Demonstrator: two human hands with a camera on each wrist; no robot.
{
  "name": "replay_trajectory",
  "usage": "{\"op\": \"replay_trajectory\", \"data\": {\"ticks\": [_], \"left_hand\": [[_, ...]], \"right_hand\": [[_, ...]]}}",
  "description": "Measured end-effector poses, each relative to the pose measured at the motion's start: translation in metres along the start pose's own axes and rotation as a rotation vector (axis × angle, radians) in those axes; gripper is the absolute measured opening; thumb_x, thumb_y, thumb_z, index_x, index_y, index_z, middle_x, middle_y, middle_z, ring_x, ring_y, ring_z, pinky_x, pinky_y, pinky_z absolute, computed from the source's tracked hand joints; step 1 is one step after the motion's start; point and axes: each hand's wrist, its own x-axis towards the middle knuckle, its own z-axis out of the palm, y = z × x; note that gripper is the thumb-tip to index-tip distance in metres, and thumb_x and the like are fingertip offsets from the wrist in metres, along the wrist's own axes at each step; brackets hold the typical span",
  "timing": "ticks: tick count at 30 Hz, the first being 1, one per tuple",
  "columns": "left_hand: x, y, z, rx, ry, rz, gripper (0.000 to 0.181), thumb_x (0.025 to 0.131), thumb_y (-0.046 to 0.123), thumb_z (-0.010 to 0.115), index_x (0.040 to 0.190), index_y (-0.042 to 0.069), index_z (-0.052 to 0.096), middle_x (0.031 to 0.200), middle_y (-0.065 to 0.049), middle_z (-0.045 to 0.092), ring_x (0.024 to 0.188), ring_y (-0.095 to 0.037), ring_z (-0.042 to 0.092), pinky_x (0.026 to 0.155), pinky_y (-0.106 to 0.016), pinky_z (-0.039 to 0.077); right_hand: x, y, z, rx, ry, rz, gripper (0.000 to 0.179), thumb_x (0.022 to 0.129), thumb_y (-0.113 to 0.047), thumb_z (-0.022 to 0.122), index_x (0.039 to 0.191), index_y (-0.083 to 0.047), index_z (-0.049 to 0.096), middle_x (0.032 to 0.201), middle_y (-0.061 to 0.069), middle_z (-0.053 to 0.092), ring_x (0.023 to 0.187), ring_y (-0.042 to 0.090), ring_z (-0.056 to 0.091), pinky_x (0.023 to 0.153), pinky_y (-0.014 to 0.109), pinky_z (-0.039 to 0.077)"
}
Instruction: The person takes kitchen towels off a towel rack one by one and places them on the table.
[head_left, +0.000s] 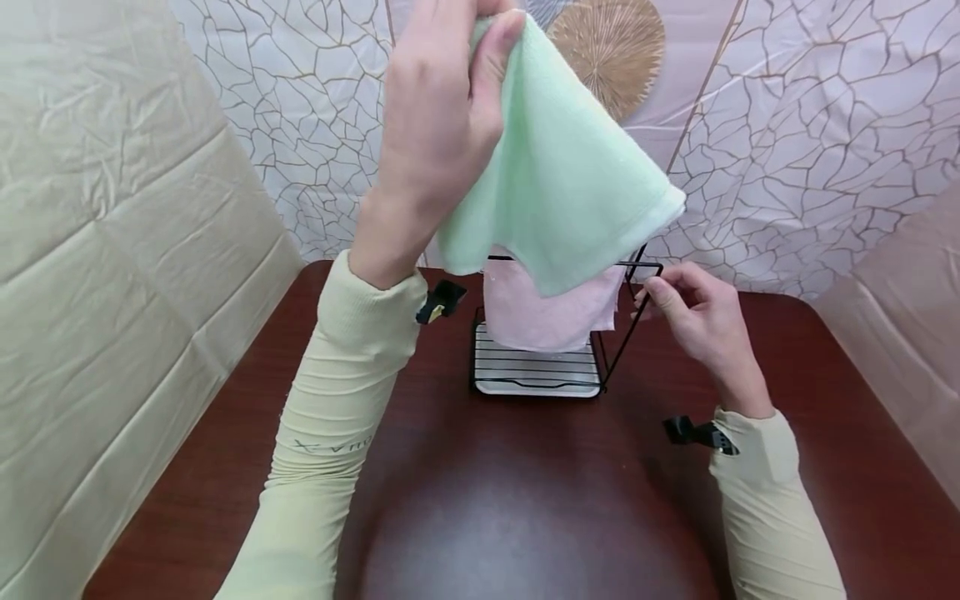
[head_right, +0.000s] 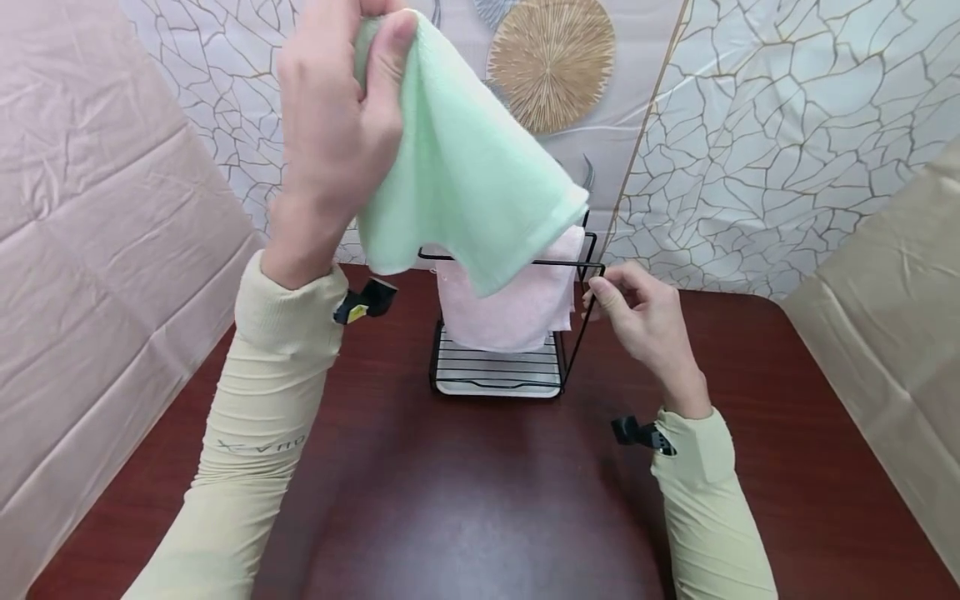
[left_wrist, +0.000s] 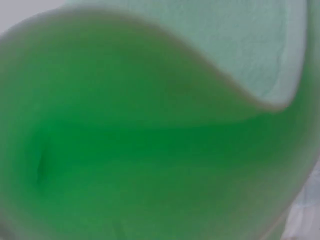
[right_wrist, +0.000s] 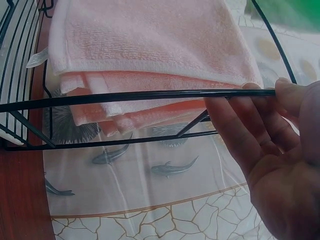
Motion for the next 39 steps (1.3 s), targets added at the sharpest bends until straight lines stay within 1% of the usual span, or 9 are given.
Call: {"op": "replay_trajectory", "data": {"ticks": [5, 9, 13, 19, 22, 28, 30, 36, 39], "left_hand": [[-0.005, 0.0, -0.021, 0.02, 0.009, 0.007, 0.033, 0.104, 0.027, 0.046, 0.108, -0.002, 0.063, 0.107, -0.015, 0.061, 0.103, -0.022, 0.056, 0.096, -0.021, 0.04], [-0.018, -0.002, -0.035, -0.006, 0.09, 0.012, 0.031, 0.102, 0.023, 0.05, 0.103, -0.005, 0.063, 0.101, -0.015, 0.06, 0.098, -0.021, 0.056, 0.093, -0.022, 0.042], [-0.029, -0.003, -0.046, -0.042, 0.172, -0.032, 0.027, 0.1, 0.02, 0.056, 0.097, -0.006, 0.064, 0.094, -0.012, 0.059, 0.09, -0.021, 0.057, 0.088, -0.023, 0.043], [-0.049, -0.004, -0.066, -0.025, 0.201, -0.063, 0.032, 0.099, 0.021, 0.056, 0.095, -0.01, 0.063, 0.089, -0.005, 0.056, 0.085, -0.02, 0.054, 0.083, -0.026, 0.041], [-0.063, -0.004, -0.075, -0.005, 0.188, -0.084, 0.035, 0.1, 0.022, 0.054, 0.095, -0.012, 0.061, 0.089, -0.001, 0.054, 0.084, -0.021, 0.052, 0.081, -0.026, 0.039], [-0.088, -0.006, -0.083, 0.032, 0.135, -0.194, 0.032, 0.1, 0.02, 0.055, 0.099, -0.011, 0.059, 0.092, -0.017, 0.057, 0.082, -0.02, 0.048, 0.077, -0.024, 0.036], [-0.095, -0.007, -0.083, 0.035, 0.115, -0.228, 0.03, 0.1, 0.019, 0.055, 0.1, -0.01, 0.059, 0.093, -0.018, 0.058, 0.079, -0.018, 0.046, 0.074, -0.022, 0.034], [-0.118, -0.017, -0.082, 0.01, 0.035, -0.24, 0.022, 0.099, 0.013, 0.056, 0.098, -0.009, 0.06, 0.091, -0.019, 0.06, 0.078, -0.019, 0.049, 0.071, -0.021, 0.035], [-0.13, -0.026, -0.08, 0.006, -0.015, -0.245, 0.022, 0.1, 0.014, 0.055, 0.098, -0.007, 0.06, 0.091, -0.019, 0.06, 0.079, -0.019, 0.051, 0.071, -0.021, 0.037]], "right_hand": [[0.002, -0.002, -0.001, 0.007, -0.001, -0.006, 0.004, 0.09, 0.007, 0.063, 0.09, 0.011, 0.064, 0.077, -0.012, 0.066, 0.064, -0.007, 0.064, 0.061, 0.012, 0.051], [0.003, -0.004, -0.003, 0.031, -0.013, 0.005, 0.003, 0.09, 0.007, 0.063, 0.09, 0.01, 0.064, 0.078, -0.012, 0.067, 0.063, -0.005, 0.066, 0.06, 0.013, 0.052], [0.003, -0.007, -0.004, 0.039, -0.004, 0.017, 0.005, 0.091, 0.005, 0.063, 0.09, 0.01, 0.064, 0.078, -0.014, 0.068, 0.063, -0.004, 0.066, 0.061, 0.013, 0.053], [0.001, -0.008, -0.005, 0.07, -0.013, 0.039, 0.007, 0.092, 0.004, 0.062, 0.091, 0.011, 0.062, 0.079, -0.01, 0.068, 0.064, 0.0, 0.068, 0.062, 0.016, 0.055], [0.0, -0.008, -0.004, 0.09, -0.024, 0.051, 0.007, 0.092, 0.004, 0.062, 0.091, 0.011, 0.062, 0.078, -0.008, 0.069, 0.064, 0.002, 0.069, 0.062, 0.018, 0.056], [-0.001, -0.009, -0.002, 0.099, -0.02, 0.041, 0.007, 0.091, 0.006, 0.062, 0.088, 0.012, 0.061, 0.077, -0.013, 0.069, 0.062, -0.001, 0.068, 0.06, 0.017, 0.055], [-0.001, -0.009, -0.002, 0.118, -0.02, 0.043, 0.007, 0.091, 0.006, 0.061, 0.088, 0.013, 0.06, 0.077, -0.012, 0.069, 0.061, 0.0, 0.068, 0.06, 0.017, 0.055], [0.0, -0.008, -0.001, 0.198, -0.025, 0.052, 0.011, 0.092, 0.006, 0.061, 0.091, 0.017, 0.059, 0.077, -0.002, 0.07, 0.061, 0.004, 0.07, 0.059, 0.02, 0.056], [0.0, -0.007, 0.0, 0.281, -0.026, 0.063, 0.011, 0.091, 0.008, 0.061, 0.095, 0.018, 0.059, 0.078, 0.003, 0.07, 0.062, 0.007, 0.07, 0.06, 0.022, 0.057]]}}
